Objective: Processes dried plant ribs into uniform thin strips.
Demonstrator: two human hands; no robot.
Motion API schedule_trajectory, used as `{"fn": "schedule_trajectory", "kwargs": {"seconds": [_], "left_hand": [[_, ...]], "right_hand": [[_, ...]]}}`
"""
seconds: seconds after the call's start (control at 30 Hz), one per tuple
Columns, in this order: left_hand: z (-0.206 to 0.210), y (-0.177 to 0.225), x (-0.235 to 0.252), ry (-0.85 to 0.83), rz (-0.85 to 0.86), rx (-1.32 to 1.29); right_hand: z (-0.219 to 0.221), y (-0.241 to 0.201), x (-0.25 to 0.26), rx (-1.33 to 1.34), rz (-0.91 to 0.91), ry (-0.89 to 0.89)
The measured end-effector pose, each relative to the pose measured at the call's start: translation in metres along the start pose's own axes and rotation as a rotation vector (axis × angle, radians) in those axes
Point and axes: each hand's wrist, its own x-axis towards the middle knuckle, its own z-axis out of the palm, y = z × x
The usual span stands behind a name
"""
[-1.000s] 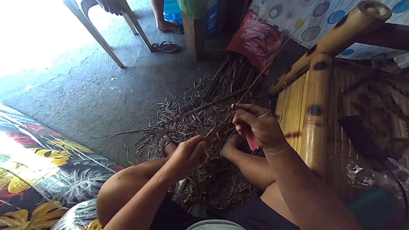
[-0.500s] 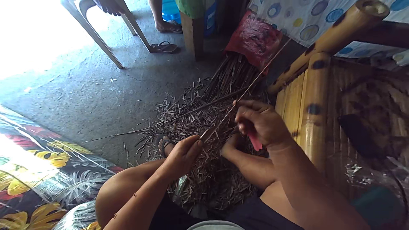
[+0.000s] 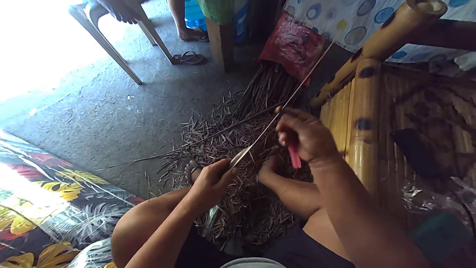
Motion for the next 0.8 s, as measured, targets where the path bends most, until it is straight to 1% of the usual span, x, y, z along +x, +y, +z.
{"fn": "schedule_trajectory", "kwargs": {"seconds": [0.07, 0.13, 0.2, 0.27, 0.43, 0.5, 0.57, 0.6, 0.63, 0.73, 0.8], "left_hand": [[0.001, -0.002, 0.001, 0.023, 0.022, 0.130], [0.002, -0.003, 0.003, 0.051, 0.050, 0.239], [0.003, -0.003, 0.004, 0.078, 0.069, 0.300], [0.002, -0.004, 0.003, 0.080, 0.082, 0.299], [0.002, -0.004, 0.003, 0.018, 0.073, 0.211], [0.002, -0.004, 0.005, 0.014, 0.082, 0.186], [0.002, -0.003, 0.004, 0.016, 0.060, 0.150], [0.001, -0.003, 0.003, 0.013, 0.042, 0.125], [0.000, -0.002, 0.002, 0.008, 0.030, 0.112], [-0.001, -0.005, 0.001, 0.003, 0.023, 0.150], [0.001, -0.004, 0.002, 0.001, 0.011, 0.145]], "right_hand": [[-0.006, -0.007, 0.006, 0.026, -0.052, 0.058], [0.005, -0.001, -0.004, -0.014, -0.021, -0.035], [0.025, 0.013, -0.017, -0.036, 0.095, -0.143], [0.034, 0.019, -0.020, -0.030, 0.140, -0.155], [0.003, 0.000, 0.004, 0.005, -0.035, 0.038], [0.012, 0.005, -0.006, -0.026, 0.002, -0.038], [0.030, 0.017, -0.020, -0.031, 0.111, -0.139], [0.036, 0.020, -0.022, -0.023, 0.137, -0.161], [0.035, 0.021, -0.021, -0.015, 0.126, -0.156], [0.010, 0.006, -0.002, 0.030, 0.012, -0.017], [0.003, 0.000, 0.004, 0.047, -0.010, 0.054]]}}
